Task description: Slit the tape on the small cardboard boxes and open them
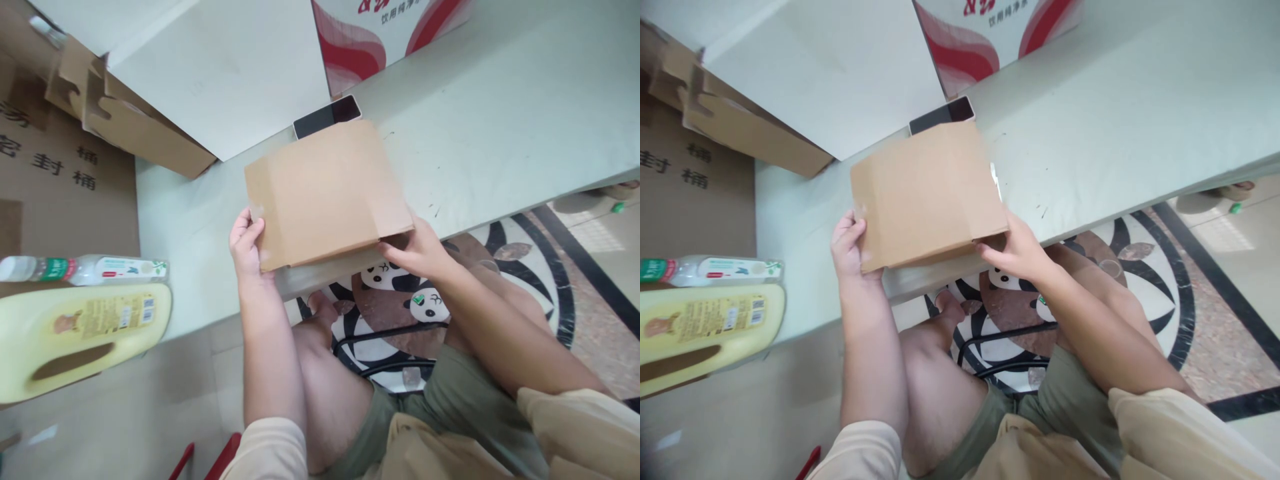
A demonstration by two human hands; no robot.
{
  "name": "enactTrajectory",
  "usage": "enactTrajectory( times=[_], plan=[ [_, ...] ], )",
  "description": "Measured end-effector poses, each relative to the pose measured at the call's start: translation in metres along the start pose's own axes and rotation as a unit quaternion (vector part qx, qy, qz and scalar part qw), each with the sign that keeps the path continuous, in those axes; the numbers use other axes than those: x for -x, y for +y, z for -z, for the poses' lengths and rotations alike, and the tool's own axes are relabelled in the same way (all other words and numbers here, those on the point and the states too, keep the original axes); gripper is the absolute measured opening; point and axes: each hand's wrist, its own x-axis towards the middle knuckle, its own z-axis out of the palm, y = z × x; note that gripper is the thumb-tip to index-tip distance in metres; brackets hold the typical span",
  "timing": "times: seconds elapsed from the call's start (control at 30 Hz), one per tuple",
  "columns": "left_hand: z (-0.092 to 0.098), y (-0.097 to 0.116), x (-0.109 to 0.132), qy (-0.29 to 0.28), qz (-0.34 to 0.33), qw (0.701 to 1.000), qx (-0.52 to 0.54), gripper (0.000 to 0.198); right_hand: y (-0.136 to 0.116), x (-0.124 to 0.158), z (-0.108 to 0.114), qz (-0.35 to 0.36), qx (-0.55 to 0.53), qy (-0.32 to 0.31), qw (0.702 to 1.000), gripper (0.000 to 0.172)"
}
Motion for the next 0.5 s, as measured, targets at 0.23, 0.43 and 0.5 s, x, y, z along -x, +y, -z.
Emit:
enactTrajectory(
  times=[0.23,0.43,0.5],
  plan=[
    [-0.008,0.0,0.003,0.015,-0.012,1.0,0.009,0.034,-0.001,-0.003,0.0,-0.071,0.044,0.068,0.994,0.029],
    [-0.013,0.005,0.015,-0.065,0.048,0.997,0.005,0.057,0.004,0.001,0.002,-0.059,0.018,0.127,0.99,0.026],
    [-0.016,0.005,0.017,-0.062,0.053,0.997,-0.001,0.062,0.001,0.002,0.005,-0.057,-0.008,0.154,0.986,0.024]
  ],
)
